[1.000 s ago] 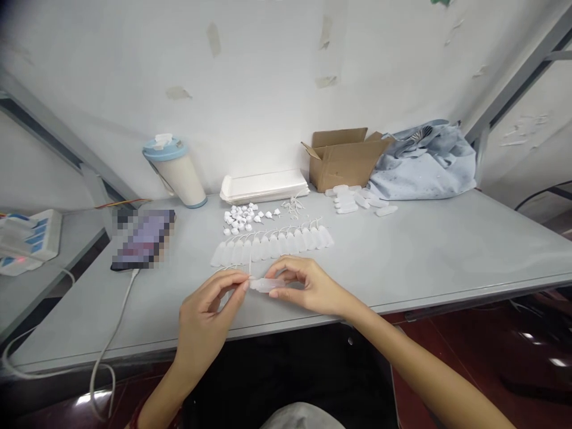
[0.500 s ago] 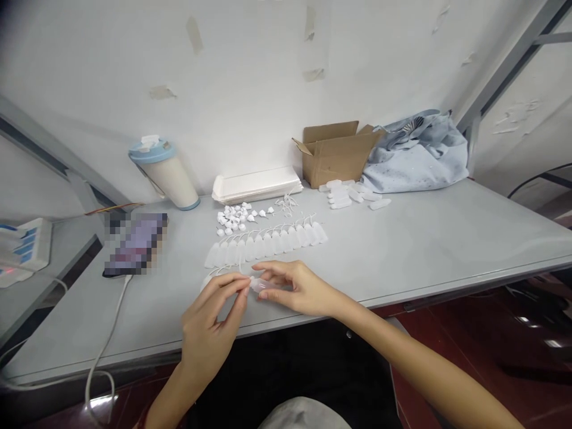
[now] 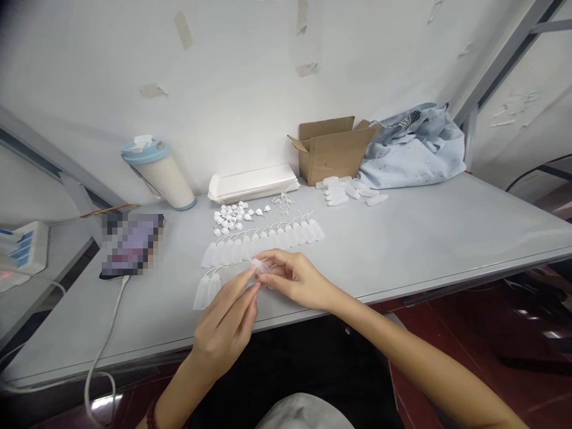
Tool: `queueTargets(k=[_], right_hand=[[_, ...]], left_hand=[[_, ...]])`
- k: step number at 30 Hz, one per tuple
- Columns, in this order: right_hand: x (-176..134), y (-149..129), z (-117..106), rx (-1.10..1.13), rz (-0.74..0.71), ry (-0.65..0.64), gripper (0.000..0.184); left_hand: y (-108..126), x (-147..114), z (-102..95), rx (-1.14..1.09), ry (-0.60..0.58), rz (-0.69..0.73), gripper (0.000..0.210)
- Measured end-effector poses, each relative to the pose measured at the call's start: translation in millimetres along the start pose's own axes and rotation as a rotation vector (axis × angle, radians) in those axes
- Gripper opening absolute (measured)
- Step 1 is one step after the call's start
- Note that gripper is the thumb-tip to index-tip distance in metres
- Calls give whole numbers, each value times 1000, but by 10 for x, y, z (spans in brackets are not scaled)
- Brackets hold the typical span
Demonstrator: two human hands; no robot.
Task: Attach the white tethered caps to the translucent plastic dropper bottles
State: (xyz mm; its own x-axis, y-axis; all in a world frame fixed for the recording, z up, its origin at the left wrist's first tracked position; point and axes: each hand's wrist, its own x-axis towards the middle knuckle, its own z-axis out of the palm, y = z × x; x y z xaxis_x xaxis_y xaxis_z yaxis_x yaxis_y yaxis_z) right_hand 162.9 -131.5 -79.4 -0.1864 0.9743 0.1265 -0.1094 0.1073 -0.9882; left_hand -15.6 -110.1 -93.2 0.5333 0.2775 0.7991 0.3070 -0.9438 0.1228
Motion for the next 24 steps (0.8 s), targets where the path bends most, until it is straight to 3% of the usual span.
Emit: queueTargets(k=[8, 19, 24], right_hand=[[-2, -10, 19, -58, 28, -10, 24], [-22, -36, 30, -78, 85, -46, 18], [-8, -27, 27, -119, 75, -93, 18]], left_hand=[[45, 29, -31, -22, 42, -151, 32], [93, -9, 32, 168, -73, -106, 49], [5, 45, -90, 29, -144, -126, 45]])
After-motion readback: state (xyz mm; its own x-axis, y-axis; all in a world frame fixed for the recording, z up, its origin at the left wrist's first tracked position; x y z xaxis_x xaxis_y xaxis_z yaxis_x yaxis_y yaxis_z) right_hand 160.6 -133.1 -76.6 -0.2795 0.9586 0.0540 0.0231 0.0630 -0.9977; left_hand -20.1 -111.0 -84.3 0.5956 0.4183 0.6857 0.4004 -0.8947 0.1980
